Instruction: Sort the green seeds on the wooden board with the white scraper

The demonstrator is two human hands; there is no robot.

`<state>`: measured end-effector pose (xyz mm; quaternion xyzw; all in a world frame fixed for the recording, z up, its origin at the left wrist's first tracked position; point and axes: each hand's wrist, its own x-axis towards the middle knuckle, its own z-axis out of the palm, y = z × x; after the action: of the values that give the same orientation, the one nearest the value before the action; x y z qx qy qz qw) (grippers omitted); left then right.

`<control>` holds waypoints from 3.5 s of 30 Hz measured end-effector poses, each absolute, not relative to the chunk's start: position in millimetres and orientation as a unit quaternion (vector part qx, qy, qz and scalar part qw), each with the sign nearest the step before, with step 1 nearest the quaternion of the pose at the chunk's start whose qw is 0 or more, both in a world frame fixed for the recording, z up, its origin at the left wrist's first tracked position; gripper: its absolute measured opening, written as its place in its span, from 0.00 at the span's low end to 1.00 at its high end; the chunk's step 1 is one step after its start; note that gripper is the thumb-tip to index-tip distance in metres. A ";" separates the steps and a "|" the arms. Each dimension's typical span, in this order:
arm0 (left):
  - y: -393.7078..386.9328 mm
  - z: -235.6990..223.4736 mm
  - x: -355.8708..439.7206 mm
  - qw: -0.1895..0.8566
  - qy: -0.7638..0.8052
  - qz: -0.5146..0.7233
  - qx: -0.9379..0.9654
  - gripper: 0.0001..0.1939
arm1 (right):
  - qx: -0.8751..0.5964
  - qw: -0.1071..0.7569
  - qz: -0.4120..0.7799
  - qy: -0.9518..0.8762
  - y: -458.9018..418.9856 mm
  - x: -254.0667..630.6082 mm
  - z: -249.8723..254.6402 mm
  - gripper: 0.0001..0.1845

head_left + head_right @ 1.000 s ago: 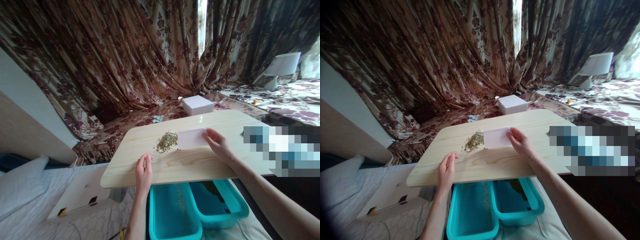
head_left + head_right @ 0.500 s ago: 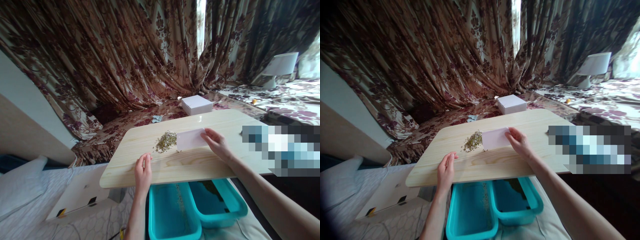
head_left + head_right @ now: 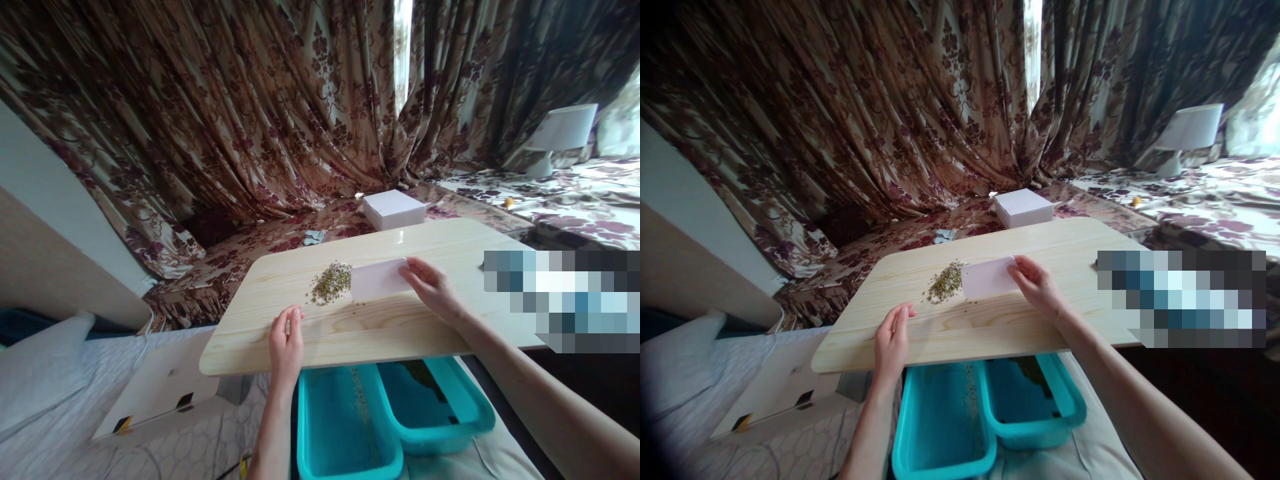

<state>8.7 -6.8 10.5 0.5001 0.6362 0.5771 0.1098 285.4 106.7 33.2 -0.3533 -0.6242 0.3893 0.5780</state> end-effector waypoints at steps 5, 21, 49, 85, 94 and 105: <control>-7.2 10.9 9.2 0.111 0.633 0.579 0.502 0.21 | -0.346 0.576 0.398 -0.624 107.0 286.8 32.5 0.17; -6.9 11.1 9.0 0.107 0.632 0.582 0.501 0.22 | -0.353 0.580 0.390 -0.622 106.6 281.6 35.8 0.17; -6.2 9.9 8.0 0.113 0.628 0.584 0.502 0.21 | -0.348 0.562 0.439 -0.608 103.0 281.5 39.8 0.18; 0.7 -0.9 -5.8 0.181 0.590 0.699 0.362 0.33 | -0.206 0.189 0.671 -0.687 140.1 196.3 52.5 0.12; -1.1 -1.9 -3.8 0.191 0.607 0.690 0.345 0.34 | -0.207 0.180 0.684 -0.675 132.9 173.2 56.8 0.06; -1.3 -0.7 -4.9 0.167 0.606 0.684 0.370 0.32 | -0.223 0.173 0.652 -0.704 145.5 195.6 50.5 0.10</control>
<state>-4.9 -1.3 -0.7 0.3697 0.6064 0.6838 0.1672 195.6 145.5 50.5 -0.2228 -0.7040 0.6517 0.1734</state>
